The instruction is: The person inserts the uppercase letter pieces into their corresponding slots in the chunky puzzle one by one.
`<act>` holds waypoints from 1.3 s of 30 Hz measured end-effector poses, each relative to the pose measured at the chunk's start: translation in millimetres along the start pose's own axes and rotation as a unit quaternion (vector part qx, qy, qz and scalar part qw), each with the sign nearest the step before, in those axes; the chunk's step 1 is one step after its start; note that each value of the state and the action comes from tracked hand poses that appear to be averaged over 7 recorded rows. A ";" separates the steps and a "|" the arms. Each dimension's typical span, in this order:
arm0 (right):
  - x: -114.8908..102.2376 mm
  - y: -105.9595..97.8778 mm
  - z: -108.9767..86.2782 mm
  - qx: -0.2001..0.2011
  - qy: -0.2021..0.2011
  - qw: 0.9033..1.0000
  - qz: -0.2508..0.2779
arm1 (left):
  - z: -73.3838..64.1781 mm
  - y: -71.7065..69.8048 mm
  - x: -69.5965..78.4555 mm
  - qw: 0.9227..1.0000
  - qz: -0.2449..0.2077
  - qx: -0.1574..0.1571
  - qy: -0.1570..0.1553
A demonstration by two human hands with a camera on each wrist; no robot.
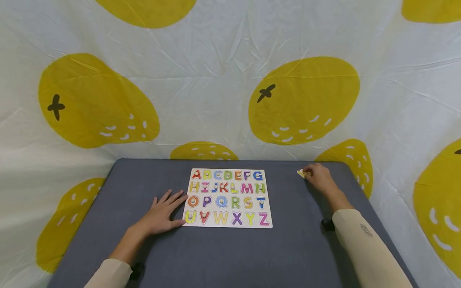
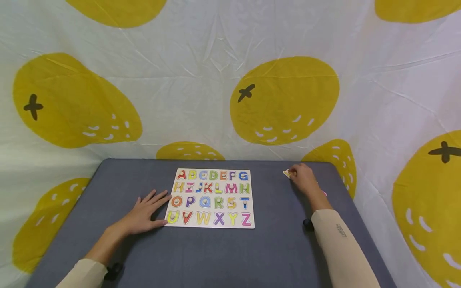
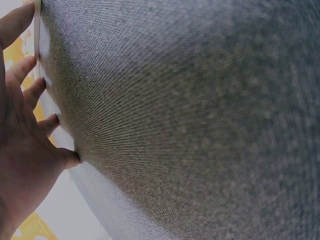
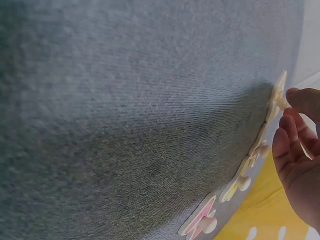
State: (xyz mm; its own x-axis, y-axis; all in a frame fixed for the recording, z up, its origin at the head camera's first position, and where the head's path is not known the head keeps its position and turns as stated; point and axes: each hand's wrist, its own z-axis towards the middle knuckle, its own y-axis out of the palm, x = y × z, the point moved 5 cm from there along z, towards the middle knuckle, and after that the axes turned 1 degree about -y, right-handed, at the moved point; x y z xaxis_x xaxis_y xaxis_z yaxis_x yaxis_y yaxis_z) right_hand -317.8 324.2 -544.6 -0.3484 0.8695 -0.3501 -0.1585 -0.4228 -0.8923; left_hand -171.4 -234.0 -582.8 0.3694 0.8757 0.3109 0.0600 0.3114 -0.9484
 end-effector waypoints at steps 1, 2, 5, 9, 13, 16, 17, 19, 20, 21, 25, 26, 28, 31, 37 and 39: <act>0.6 0.4 1.4 -0.002 -0.001 1.000 0.000 | -0.3 -0.2 0.4 1.000 0.000 -0.001 0.000; 1.1 1.0 2.5 -0.005 0.001 1.000 0.001 | -0.6 -0.6 0.9 1.000 -0.001 -0.001 0.000; 2.2 2.5 6.0 -0.007 0.001 1.000 0.002 | -1.1 -2.4 2.4 1.000 -0.005 -0.001 0.000; 6.4 5.5 9.7 -0.015 0.020 1.000 -0.003 | -0.7 -4.2 3.7 1.000 -0.010 0.001 0.000; 10.9 7.2 9.8 -0.021 0.039 0.999 -0.001 | 0.2 -3.7 3.5 1.000 -0.008 -0.002 0.000; 11.4 7.0 10.3 -0.014 0.036 0.999 0.000 | 0.5 -3.5 3.0 1.000 -0.008 -0.002 -0.002; 11.1 6.7 10.6 -0.010 0.032 0.999 -0.001 | 0.6 -3.5 2.9 1.000 -0.009 -0.002 -0.002; 9.8 6.2 10.9 -0.004 0.024 1.000 -0.001 | 0.5 -3.7 2.9 1.000 -0.008 -0.001 -0.002; 9.2 6.1 11.0 -0.002 0.020 1.000 -0.001 | 0.4 -3.8 3.0 1.000 -0.009 -0.001 -0.001; 8.6 6.0 11.0 0.000 0.018 1.000 -0.002 | 0.3 -4.0 3.1 1.000 -0.008 0.000 0.000; 3.1 5.7 9.0 0.000 0.014 1.000 0.003 | -0.1 -4.0 3.2 1.000 -0.009 0.000 0.002; 0.8 5.6 8.2 0.000 0.012 1.000 0.005 | 0.0 -3.6 2.9 1.000 -0.008 0.001 0.002; -3.7 5.5 6.8 0.001 0.007 1.000 0.009 | 0.3 -2.5 1.8 1.000 -0.005 0.004 0.002; -11.8 5.5 4.8 0.003 -0.006 1.000 0.014 | 0.7 -0.4 -0.1 1.000 -0.001 0.008 0.002; -30.8 7.7 -1.8 0.008 -0.033 0.999 0.011 | 0.5 2.9 -1.0 1.000 0.002 0.014 0.010; -39.4 8.0 -4.5 0.014 -0.045 0.999 0.012 | 0.3 3.6 -0.9 1.000 0.003 0.016 0.012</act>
State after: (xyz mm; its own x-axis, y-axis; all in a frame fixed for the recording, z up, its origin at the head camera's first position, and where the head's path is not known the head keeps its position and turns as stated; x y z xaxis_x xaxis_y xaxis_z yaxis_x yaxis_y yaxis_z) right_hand -301.2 287.7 -539.2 -0.4340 0.8332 -0.3427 -0.1746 -0.4510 -0.8753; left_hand -171.9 -233.6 -586.4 0.3912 0.8692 0.3024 0.0269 0.3176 -0.9478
